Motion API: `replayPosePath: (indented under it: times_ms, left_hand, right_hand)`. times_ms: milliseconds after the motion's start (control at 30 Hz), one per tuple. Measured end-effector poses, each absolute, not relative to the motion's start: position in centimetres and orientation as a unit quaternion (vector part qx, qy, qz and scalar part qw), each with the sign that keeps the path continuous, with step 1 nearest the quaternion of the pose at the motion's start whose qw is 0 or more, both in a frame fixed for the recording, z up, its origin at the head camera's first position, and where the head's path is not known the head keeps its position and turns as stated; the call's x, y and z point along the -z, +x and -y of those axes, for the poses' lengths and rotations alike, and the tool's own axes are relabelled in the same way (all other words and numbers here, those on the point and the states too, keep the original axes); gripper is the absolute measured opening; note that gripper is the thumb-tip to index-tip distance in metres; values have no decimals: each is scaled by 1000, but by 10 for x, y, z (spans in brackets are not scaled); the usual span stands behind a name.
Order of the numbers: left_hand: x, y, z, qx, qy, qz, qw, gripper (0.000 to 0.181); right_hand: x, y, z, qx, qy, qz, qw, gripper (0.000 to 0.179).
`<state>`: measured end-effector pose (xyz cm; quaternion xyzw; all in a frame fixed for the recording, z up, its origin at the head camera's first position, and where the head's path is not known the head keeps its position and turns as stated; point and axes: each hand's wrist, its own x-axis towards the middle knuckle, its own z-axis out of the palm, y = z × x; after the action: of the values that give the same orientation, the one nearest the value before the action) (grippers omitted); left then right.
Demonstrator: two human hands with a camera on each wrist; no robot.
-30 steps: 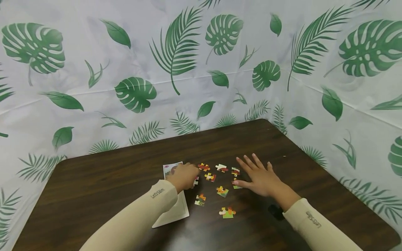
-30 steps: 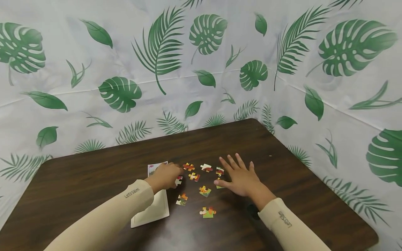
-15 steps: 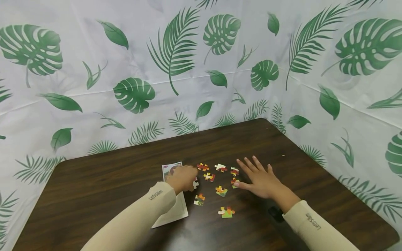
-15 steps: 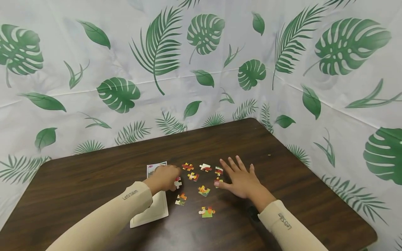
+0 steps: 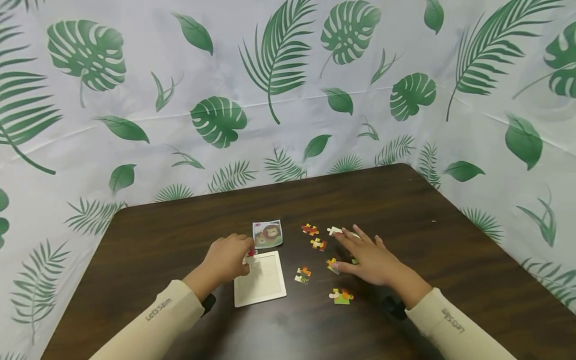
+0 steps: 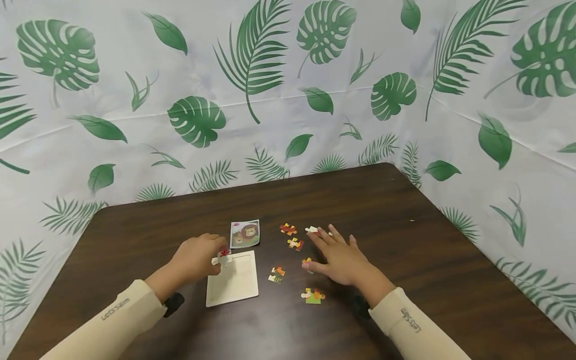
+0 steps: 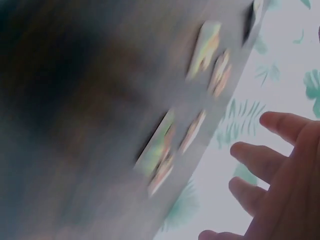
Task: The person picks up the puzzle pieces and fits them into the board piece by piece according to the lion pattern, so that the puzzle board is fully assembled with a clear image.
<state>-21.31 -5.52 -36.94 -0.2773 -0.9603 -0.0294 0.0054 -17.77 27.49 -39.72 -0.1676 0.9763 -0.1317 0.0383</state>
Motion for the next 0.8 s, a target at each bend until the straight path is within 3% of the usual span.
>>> replayPosePath:
  times_ms: [267,467,800]
  left_hand:
    - [390,-205,83,56,-253,965,22,23]
    - [405,-214,81,64,-252,966,14,29]
    - [411,-215,81,67,-259,963,21,28]
  right_hand:
    - [396,-177,-225,113,-227,-966,51,79]
    - [402,-169,-181,77,-277,-953,93,81]
    - [410,-167,-142,12,-274,-953,126,81]
